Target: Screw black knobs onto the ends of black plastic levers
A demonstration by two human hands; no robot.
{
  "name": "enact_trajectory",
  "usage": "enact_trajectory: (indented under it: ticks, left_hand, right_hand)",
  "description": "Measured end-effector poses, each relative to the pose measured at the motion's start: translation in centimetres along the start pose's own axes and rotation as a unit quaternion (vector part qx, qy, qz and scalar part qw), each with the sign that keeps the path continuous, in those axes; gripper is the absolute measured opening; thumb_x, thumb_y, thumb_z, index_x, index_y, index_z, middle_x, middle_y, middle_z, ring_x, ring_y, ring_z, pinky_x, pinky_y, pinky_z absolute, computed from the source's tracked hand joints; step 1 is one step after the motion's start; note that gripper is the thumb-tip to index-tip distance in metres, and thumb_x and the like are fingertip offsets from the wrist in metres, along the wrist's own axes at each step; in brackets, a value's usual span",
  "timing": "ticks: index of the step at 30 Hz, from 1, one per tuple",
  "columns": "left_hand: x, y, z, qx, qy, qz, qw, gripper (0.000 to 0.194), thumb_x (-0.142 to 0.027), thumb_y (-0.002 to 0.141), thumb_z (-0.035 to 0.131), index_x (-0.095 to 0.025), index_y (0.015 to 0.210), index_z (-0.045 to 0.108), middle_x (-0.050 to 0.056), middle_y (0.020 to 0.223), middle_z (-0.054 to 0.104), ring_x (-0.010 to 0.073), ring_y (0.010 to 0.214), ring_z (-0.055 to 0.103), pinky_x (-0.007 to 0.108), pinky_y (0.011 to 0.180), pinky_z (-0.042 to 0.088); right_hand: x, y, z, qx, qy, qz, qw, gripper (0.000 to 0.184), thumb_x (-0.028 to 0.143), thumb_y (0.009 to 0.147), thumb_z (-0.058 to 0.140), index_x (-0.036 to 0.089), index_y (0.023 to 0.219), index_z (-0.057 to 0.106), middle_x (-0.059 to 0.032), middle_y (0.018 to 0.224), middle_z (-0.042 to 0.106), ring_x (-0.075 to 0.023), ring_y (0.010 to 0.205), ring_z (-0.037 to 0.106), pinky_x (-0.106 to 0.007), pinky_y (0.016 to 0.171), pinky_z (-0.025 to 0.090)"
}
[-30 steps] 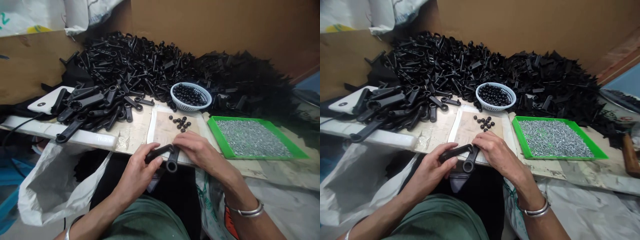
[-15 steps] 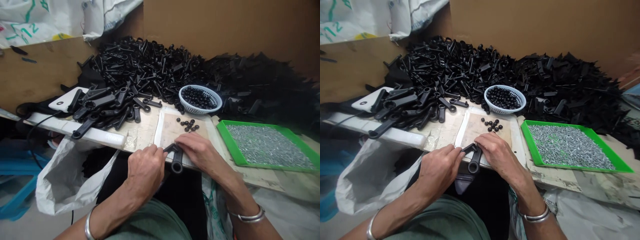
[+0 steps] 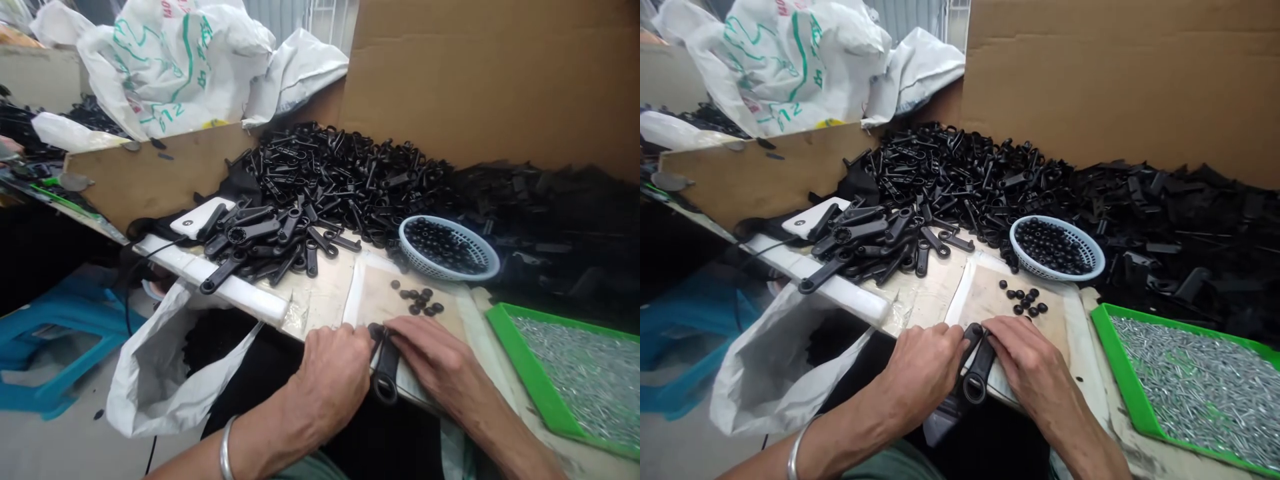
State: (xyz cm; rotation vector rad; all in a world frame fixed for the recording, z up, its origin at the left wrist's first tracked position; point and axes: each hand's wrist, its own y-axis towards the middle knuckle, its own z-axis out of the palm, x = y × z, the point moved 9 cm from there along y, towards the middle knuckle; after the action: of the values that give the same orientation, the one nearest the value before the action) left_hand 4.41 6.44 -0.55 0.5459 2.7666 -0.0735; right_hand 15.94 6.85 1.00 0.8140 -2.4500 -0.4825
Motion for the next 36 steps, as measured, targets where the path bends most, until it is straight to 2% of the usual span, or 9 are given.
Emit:
enact_trajectory:
  ticks: [6,10,13,16,20,22,25,31,36]
  left_hand:
    - [0.2,-0.3,0.7,0.035,-0.044,0.021,0.998,0.024,-0.022,0.096,0.034,-0.017,0.093,0.057,0.010,0.068,0.067,0.0274,0.061,0.067,0.034,0.056,0.048]
    - [0.8,-0.4,0.5,0.048,-0.077,0.021,0.996,0.023,-0.023,0.097,0.034,-0.018,0.095,0.056,0.007,0.067,0.067,0.0270,0.060,0.068,0.033,0.055,0.047]
    - [1.7,-0.4,0.2,0.055,-0.097,0.010,0.994,0.021,-0.025,0.098,0.036,-0.019,0.098,0.056,0.006,0.071,0.069,0.0275,0.063,0.069,0.033,0.056,0.045]
    - [2.7,-0.5,-0.1,0.047,-0.098,0.005,0.994,0.017,-0.024,0.097,0.039,-0.020,0.098,0.055,0.005,0.075,0.070,0.0273,0.065,0.069,0.031,0.054,0.042]
    - [4.4,-0.5,-2.1,-0.050,-0.048,0.008,0.998,0.015,-0.019,0.096,0.042,-0.021,0.090,0.056,0.001,0.072,0.066,0.0224,0.061,0.066,0.029,0.049,0.034]
    - [5.2,-0.5,-3.6,-0.121,-0.016,0.015,0.992,0.015,-0.017,0.095,0.045,-0.021,0.087,0.057,0.000,0.069,0.063,0.0207,0.061,0.063,0.030,0.050,0.033]
    - [6.1,-0.5,-5.0,-0.184,0.015,0.016,0.983,0.012,-0.014,0.092,0.051,-0.021,0.085,0.057,0.000,0.069,0.062,0.0198,0.063,0.061,0.031,0.053,0.035]
    - [6.0,-0.3,-4.9,-0.222,0.041,0.017,0.974,0.017,-0.010,0.086,0.058,-0.022,0.074,0.055,-0.002,0.066,0.059,0.0196,0.062,0.059,0.034,0.055,0.036]
    - [5.7,-0.2,-4.5,-0.218,0.040,0.021,0.975,0.017,-0.011,0.086,0.059,-0.022,0.074,0.054,-0.002,0.067,0.059,0.0196,0.063,0.059,0.034,0.055,0.037]
  right_hand:
    - [-0.7,1.3,-0.5,0.072,-0.007,0.008,0.997,0.019,0.029,0.092,0.053,0.021,0.100,0.068,-0.0067,0.098,0.074,-0.0220,0.090,0.071,-0.036,0.079,0.059]
    - [-2.1,4.7,-0.5,0.087,-0.028,0.040,0.995,0.024,0.035,0.092,0.053,0.021,0.100,0.070,-0.0072,0.102,0.074,-0.0225,0.091,0.071,-0.035,0.077,0.058]
    - [-2.5,8.9,1.6,0.129,-0.045,0.065,0.989,0.026,0.034,0.093,0.051,0.020,0.107,0.068,-0.0064,0.102,0.073,-0.0191,0.084,0.070,-0.031,0.074,0.055]
    - [-1.9,13.4,4.7,0.159,-0.118,0.064,0.978,0.034,0.032,0.093,0.052,0.021,0.124,0.059,-0.0097,0.112,0.069,-0.0226,0.099,0.066,-0.036,0.084,0.051]
    - [-1.2,16.7,8.5,0.179,-0.149,0.058,0.971,0.033,0.023,0.089,0.052,0.019,0.122,0.055,-0.0107,0.102,0.067,-0.0230,0.092,0.063,-0.032,0.074,0.047]
    - [-1.4,17.2,9.4,0.189,-0.158,0.057,0.967,0.035,0.014,0.084,0.049,0.018,0.119,0.055,-0.0104,0.101,0.065,-0.0220,0.092,0.060,-0.030,0.073,0.045]
    - [-2.7,17.3,8.8,0.179,-0.173,0.068,0.966,0.039,0.011,0.079,0.048,0.016,0.118,0.054,-0.0109,0.104,0.060,-0.0229,0.097,0.053,-0.032,0.080,0.042]
    - [-6.6,16.9,7.0,0.161,-0.215,0.123,0.955,0.021,0.014,0.081,0.045,0.013,0.095,0.062,-0.0140,0.093,0.054,-0.0272,0.090,0.049,-0.036,0.071,0.039]
    - [-6.9,15.9,7.8,0.163,-0.214,0.123,0.955,0.024,0.011,0.083,0.046,0.015,0.097,0.066,-0.0153,0.110,0.057,-0.0264,0.098,0.050,-0.034,0.073,0.041]
